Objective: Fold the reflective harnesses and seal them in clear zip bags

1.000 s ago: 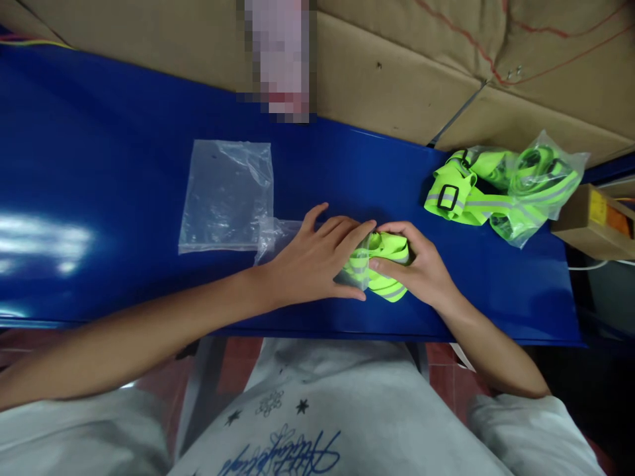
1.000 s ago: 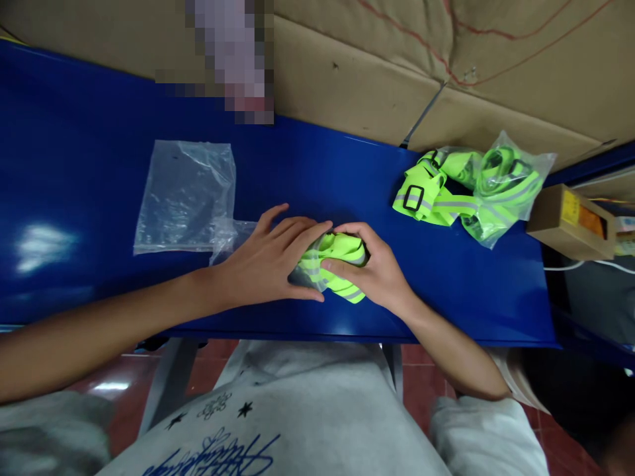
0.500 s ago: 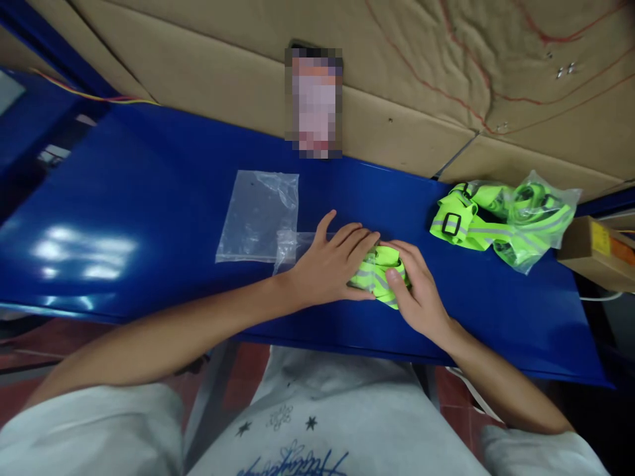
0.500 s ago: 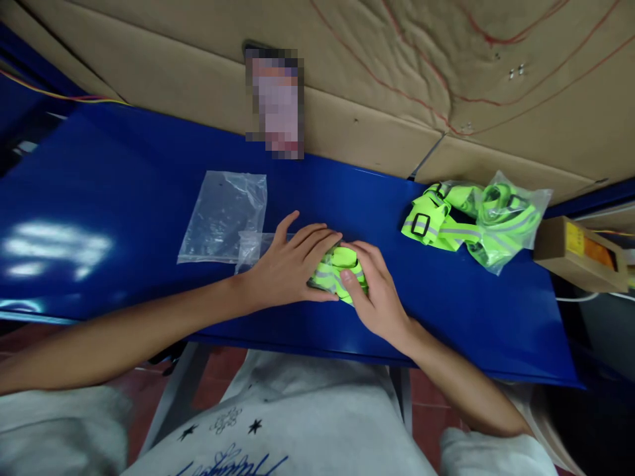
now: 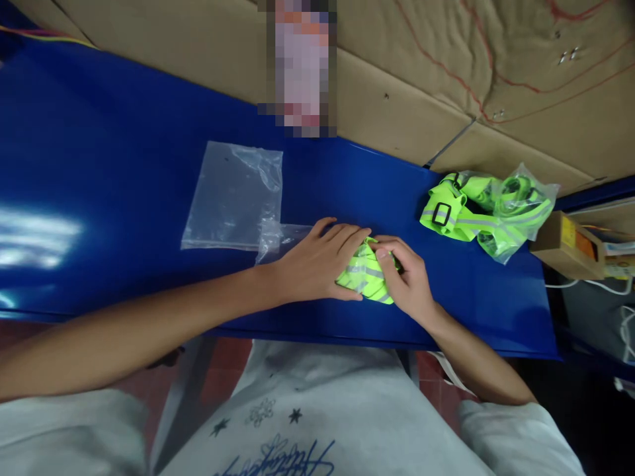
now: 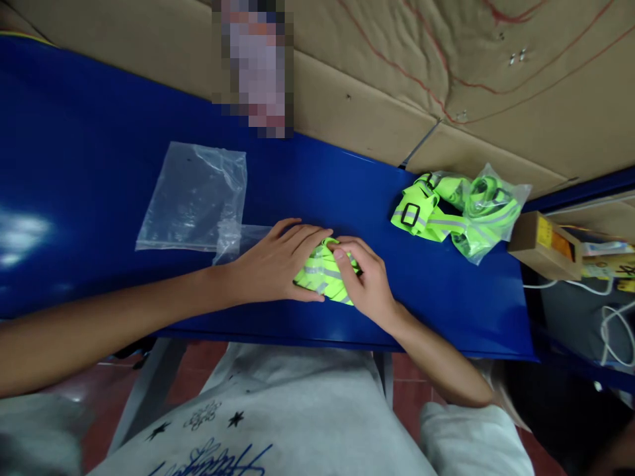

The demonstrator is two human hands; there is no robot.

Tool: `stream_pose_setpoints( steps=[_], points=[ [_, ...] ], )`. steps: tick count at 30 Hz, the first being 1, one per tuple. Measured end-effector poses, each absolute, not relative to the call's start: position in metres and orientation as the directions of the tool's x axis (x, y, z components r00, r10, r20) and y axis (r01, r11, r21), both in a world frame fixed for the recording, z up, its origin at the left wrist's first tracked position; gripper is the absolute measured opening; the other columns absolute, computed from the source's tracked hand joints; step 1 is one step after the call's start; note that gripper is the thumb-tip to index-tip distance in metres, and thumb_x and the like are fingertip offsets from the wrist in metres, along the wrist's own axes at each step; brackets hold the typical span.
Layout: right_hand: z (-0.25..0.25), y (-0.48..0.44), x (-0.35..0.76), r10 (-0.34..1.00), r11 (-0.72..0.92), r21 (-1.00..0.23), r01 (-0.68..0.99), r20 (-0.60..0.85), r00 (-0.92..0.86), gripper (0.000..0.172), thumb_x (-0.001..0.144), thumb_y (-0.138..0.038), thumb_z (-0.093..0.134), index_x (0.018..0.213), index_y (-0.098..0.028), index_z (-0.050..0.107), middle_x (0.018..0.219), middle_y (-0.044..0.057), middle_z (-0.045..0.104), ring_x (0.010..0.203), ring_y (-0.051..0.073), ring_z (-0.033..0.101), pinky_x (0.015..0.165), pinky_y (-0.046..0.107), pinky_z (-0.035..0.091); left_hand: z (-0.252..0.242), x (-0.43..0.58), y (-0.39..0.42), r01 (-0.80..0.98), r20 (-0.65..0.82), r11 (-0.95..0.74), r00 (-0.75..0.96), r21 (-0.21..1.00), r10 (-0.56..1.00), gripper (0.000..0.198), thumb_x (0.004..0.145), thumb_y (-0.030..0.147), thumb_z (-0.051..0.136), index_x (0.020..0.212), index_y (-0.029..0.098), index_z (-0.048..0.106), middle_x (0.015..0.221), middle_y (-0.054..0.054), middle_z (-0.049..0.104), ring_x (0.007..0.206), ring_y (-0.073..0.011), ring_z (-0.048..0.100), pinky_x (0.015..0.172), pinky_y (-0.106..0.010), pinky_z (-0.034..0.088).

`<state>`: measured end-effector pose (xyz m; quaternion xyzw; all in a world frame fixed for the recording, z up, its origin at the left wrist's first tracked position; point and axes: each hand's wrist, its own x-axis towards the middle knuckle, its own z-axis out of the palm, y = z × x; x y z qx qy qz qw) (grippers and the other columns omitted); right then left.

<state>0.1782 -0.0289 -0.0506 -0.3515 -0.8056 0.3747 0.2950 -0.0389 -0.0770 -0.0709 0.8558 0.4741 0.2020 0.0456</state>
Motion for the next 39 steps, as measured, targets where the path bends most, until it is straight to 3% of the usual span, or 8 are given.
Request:
stream_pose_setpoints(
  steps=[5, 16, 19, 23, 25, 31, 36, 39],
  points=[
    [-0.049, -0.028, 0.180, 0.693, 0.598, -0.718, 0.356, 0.241, -0.679, 0.025, 0.107, -0.028, 0.052, 0.126, -0.025, 0.068, 0.132, 0.009, 0.068, 0.126, 0.022, 0.064, 0.107, 0.041, 0.054, -0.068, -0.038, -0.078, 0.794, 0.274, -0.524, 0.453, 0.309, 0.848, 0.111, 0.076, 0.068, 0.081, 0.152, -0.001, 0.039, 0.146, -0.027, 0.058, 0.132, -0.0383, 0.058, 0.116, -0.052, 0.035],
    [-0.050, -0.030, 0.174, 0.703, 0.669, -0.621, 0.407, 0.354, -0.616, 0.015, 0.101, -0.028, 0.060, 0.106, -0.025, 0.074, 0.114, 0.009, 0.066, 0.102, 0.022, 0.067, 0.088, 0.041, 0.059, -0.059, -0.028, -0.084, 0.791, 0.324, -0.562, 0.480, 0.241, 0.815, 0.094, 0.082, 0.063, 0.078, 0.144, 0.001, 0.045, 0.136, -0.024, 0.062, 0.123, -0.0366, 0.060, 0.110, -0.048, 0.038],
    [-0.052, -0.029, 0.172, 0.756, 0.587, -0.707, 0.395, 0.304, -0.580, 0.015, 0.101, -0.033, 0.060, 0.111, -0.026, 0.069, 0.116, 0.007, 0.069, 0.108, 0.023, 0.067, 0.096, 0.042, 0.057, -0.056, -0.029, -0.083, 0.815, 0.311, -0.520, 0.440, 0.256, 0.842, 0.090, 0.084, 0.059, 0.077, 0.145, 0.002, 0.043, 0.138, -0.025, 0.061, 0.124, -0.0367, 0.060, 0.106, -0.046, 0.041],
    [-0.048, -0.020, 0.178, 0.797, 0.277, -0.920, 0.277, 0.059, -0.602, 0.041, 0.101, -0.049, 0.060, 0.135, -0.031, 0.045, 0.130, 0.007, 0.067, 0.115, 0.021, 0.068, 0.095, 0.039, 0.060, -0.055, -0.038, -0.080, 0.826, 0.272, -0.490, 0.421, 0.280, 0.865, 0.088, 0.084, 0.060, 0.077, 0.145, 0.004, 0.045, 0.138, -0.023, 0.062, 0.121, -0.0361, 0.063, 0.103, -0.044, 0.043],
    [-0.046, -0.014, 0.184, 0.772, 0.199, -0.942, 0.269, -0.018, -0.636, 0.044, 0.099, -0.048, 0.066, 0.135, -0.031, 0.047, 0.138, 0.007, 0.064, 0.119, 0.021, 0.067, 0.097, 0.037, 0.060, -0.055, -0.041, -0.079, 0.826, 0.274, -0.493, 0.425, 0.273, 0.863, 0.087, 0.084, 0.059, 0.077, 0.144, 0.004, 0.047, 0.137, -0.023, 0.063, 0.118, -0.0357, 0.064, 0.102, -0.045, 0.043],
    [-0.044, -0.016, 0.185, 0.791, 0.420, -0.829, 0.370, 0.135, -0.596, 0.013, 0.095, -0.034, 0.074, 0.105, -0.026, 0.073, 0.108, 0.004, 0.071, 0.097, 0.018, 0.069, 0.081, 0.032, 0.060, -0.057, -0.041, -0.080, 0.827, 0.314, -0.518, 0.443, 0.218, 0.840, 0.087, 0.085, 0.057, 0.077, 0.145, 0.002, 0.046, 0.138, -0.023, 0.063, 0.120, -0.0362, 0.063, 0.101, -0.046, 0.044],
    [-0.041, -0.032, 0.172, 0.652, 0.652, -0.651, 0.390, 0.219, -0.726, 0.025, 0.106, -0.031, 0.052, 0.113, -0.023, 0.074, 0.128, 0.010, 0.069, 0.120, 0.025, 0.065, 0.105, 0.047, 0.055, -0.051, -0.039, -0.084, 0.821, 0.309, -0.542, 0.475, 0.182, 0.824, 0.082, 0.089, 0.052, 0.072, 0.147, 0.001, 0.045, 0.137, -0.024, 0.063, 0.120, -0.0381, 0.062, 0.098, -0.047, 0.047],
    [-0.042, -0.030, 0.171, 0.662, 0.581, -0.729, 0.362, 0.164, -0.731, 0.026, 0.106, -0.034, 0.049, 0.118, -0.022, 0.070, 0.135, 0.010, 0.065, 0.126, 0.024, 0.063, 0.108, 0.045, 0.054, -0.047, -0.039, -0.085, 0.832, 0.288, -0.527, 0.468, 0.173, 0.835, 0.080, 0.090, 0.053, 0.071, 0.146, 0.002, 0.046, 0.136, -0.023, 0.064, 0.118, -0.0387, 0.064, 0.094, -0.047, 0.050]
  ],
)
